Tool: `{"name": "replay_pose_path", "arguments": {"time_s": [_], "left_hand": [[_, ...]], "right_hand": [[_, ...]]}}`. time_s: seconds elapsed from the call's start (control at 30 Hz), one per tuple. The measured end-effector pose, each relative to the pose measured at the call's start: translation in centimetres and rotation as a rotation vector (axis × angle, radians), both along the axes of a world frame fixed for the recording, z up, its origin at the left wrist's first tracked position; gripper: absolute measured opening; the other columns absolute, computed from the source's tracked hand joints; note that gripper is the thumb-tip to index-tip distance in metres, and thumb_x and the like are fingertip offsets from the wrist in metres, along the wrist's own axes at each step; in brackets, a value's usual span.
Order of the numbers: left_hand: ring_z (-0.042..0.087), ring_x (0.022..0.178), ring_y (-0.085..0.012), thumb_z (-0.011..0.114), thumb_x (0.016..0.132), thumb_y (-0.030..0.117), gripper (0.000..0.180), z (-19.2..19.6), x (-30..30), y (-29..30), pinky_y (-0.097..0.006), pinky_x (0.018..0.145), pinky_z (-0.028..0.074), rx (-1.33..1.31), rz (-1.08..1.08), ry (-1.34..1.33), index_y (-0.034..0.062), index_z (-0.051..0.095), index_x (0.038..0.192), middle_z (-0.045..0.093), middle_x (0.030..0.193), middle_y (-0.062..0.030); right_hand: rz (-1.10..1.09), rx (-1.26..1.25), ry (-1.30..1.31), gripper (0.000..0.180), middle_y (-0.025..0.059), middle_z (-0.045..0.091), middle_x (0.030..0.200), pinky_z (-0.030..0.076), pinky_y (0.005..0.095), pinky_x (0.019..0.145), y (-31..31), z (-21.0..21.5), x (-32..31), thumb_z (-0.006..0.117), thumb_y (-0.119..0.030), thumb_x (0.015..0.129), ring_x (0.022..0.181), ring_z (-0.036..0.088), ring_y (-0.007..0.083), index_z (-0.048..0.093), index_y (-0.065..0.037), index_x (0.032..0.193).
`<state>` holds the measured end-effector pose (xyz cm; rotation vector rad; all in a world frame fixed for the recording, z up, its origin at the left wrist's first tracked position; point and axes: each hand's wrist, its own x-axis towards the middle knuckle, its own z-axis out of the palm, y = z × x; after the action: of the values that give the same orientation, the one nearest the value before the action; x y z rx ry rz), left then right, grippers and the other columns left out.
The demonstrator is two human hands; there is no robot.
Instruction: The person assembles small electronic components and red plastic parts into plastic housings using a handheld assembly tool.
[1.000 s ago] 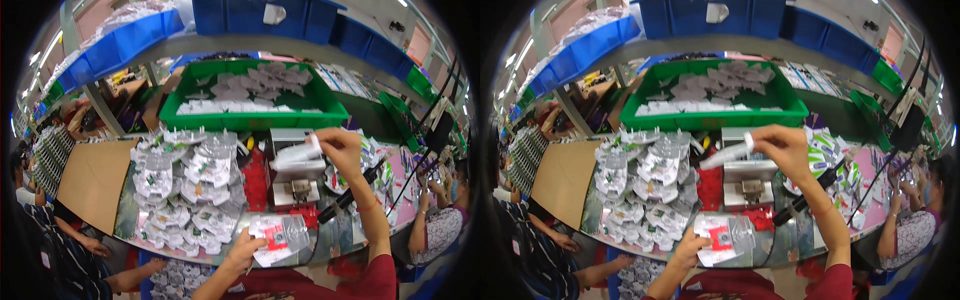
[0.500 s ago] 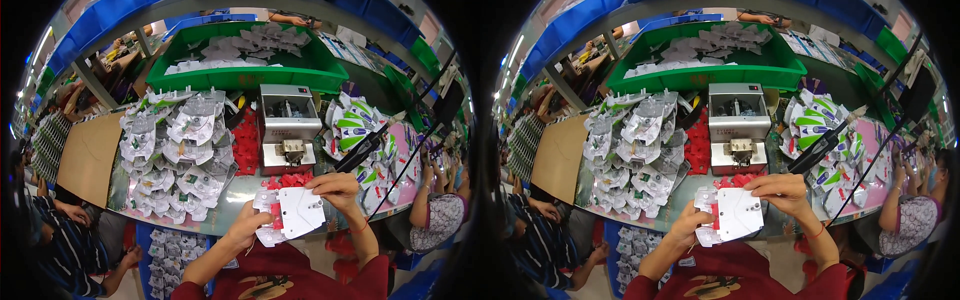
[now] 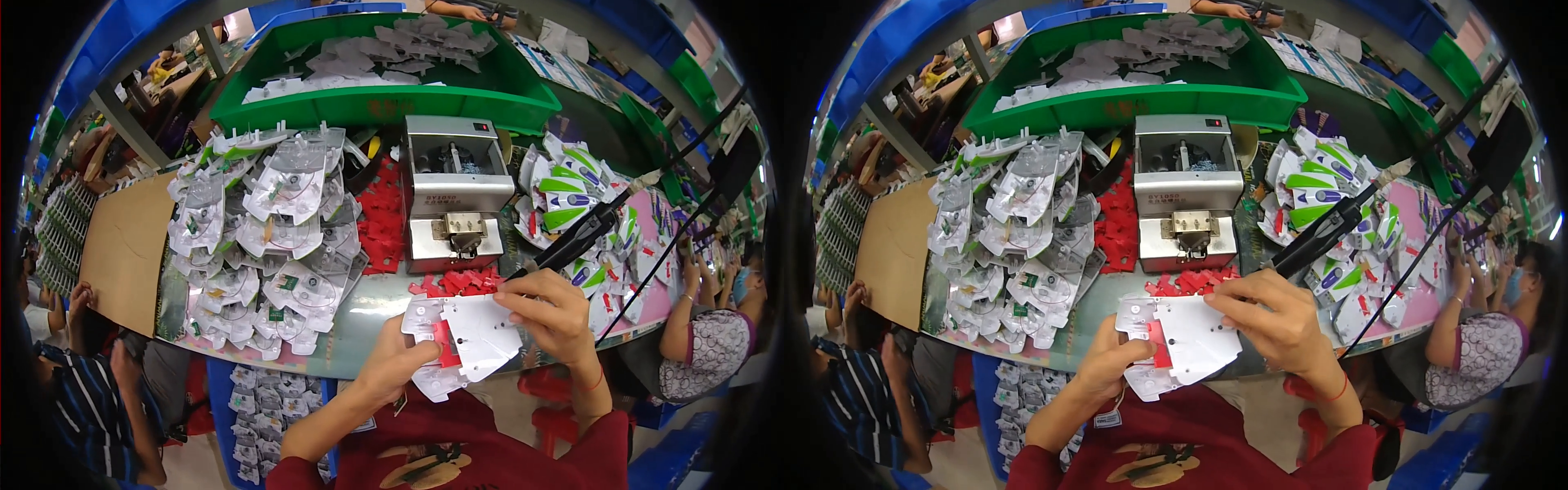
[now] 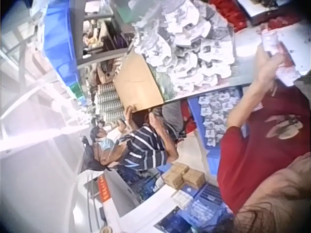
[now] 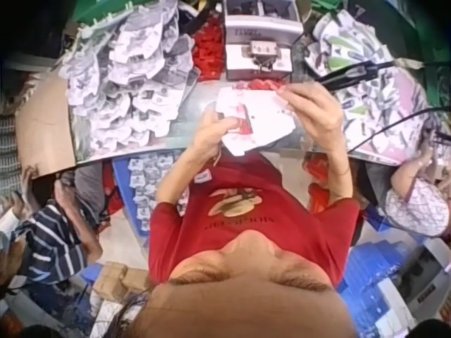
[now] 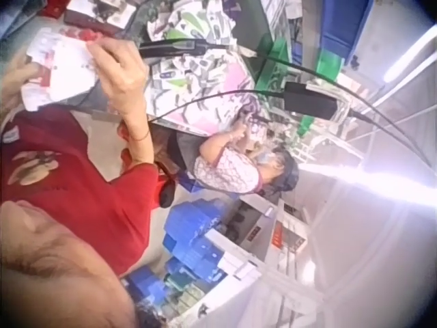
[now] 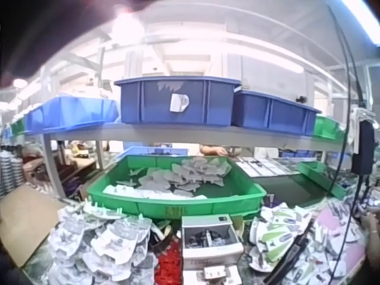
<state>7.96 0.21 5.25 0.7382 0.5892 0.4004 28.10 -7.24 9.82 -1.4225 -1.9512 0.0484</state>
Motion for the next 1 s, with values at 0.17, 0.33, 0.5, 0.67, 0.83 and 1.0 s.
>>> {"name": "replay_pose_path", "arguments": {"time_s": [0.17, 0.33, 0.5, 0.67, 0.83, 1.0], "left_hand": [[0.057, 0.084, -0.0138, 0.053, 0.07, 0.0, 0.036, 0.0, 0.1, 0.1, -0.028, 0.073, 0.046, 0.053, -0.04, -0.009, -0.0048, 0.05, 0.106, 0.058, 0.095, -0.0087], [0.056, 0.086, -0.0137, 0.052, 0.071, -0.001, 0.038, 0.8, 0.2, -0.2, -0.029, 0.075, 0.046, 0.047, -0.037, -0.037, -0.0051, 0.047, 0.109, 0.057, 0.096, -0.0089], [0.056, 0.085, -0.0137, 0.052, 0.072, -0.001, 0.038, 0.9, 0.2, -0.1, -0.029, 0.075, 0.046, 0.046, -0.052, -0.063, -0.0055, 0.047, 0.109, 0.057, 0.096, -0.0088], [0.056, 0.083, -0.0129, 0.052, 0.072, 0.0, 0.037, 0.9, 0.2, -0.1, -0.029, 0.074, 0.046, 0.031, -0.055, -0.122, -0.0061, 0.047, 0.107, 0.057, 0.095, -0.0085], [0.055, 0.079, -0.01, 0.052, 0.072, 0.002, 0.032, 0.9, 0.1, 0.0, -0.026, 0.068, 0.046, 0.031, -0.069, -0.156, -0.0058, 0.049, 0.103, 0.057, 0.091, -0.0063], [0.053, 0.074, -0.0077, 0.051, 0.071, 0.001, 0.027, 1.1, 0.2, 0.1, -0.024, 0.063, 0.044, 0.037, -0.032, -0.146, -0.0051, 0.051, 0.097, 0.057, 0.084, -0.0036]], "right_hand": [[-0.009, -0.005, -0.052, 0.027, 0.0089, 0.059, 0.08, 0.045, 0.0301, 0.055, -1.2, 1.0, 0.1, 0.068, -0.016, 0.063, 0.067, 0.056, 0.0224, 0.064, -0.003, 0.087], [-0.03, -0.033, -0.179, 0.026, 0.0095, 0.058, 0.08, 0.045, 0.0305, 0.056, -1.8, 1.5, -0.9, 0.069, -0.014, 0.062, 0.066, 0.056, 0.0231, 0.064, -0.004, 0.085], [-0.016, -0.022, -0.115, 0.033, 0.0093, 0.058, 0.077, 0.045, 0.0292, 0.052, -2.5, -0.6, -0.9, 0.061, 0.004, 0.053, 0.064, 0.056, 0.0233, 0.064, -0.003, 0.085], [-0.035, 0.022, -0.157, 0.03, 0.0091, 0.058, 0.076, 0.046, 0.029, 0.053, -2.5, 0.4, -1.2, 0.059, 0.0, 0.052, 0.064, 0.056, 0.0226, 0.065, -0.003, 0.081], [-0.071, 0.069, -0.228, 0.026, 0.0088, 0.057, 0.074, 0.046, 0.0285, 0.052, -2.4, 0.5, -1.3, 0.059, -0.001, 0.053, 0.062, 0.056, 0.0219, 0.065, -0.003, 0.079], [-0.052, 0.036, -0.185, 0.024, 0.0078, 0.058, 0.072, 0.045, 0.0277, 0.052, -2.0, 0.4, -1.2, 0.06, 0.0, 0.053, 0.061, 0.056, 0.0209, 0.065, -0.003, 0.077]]}}
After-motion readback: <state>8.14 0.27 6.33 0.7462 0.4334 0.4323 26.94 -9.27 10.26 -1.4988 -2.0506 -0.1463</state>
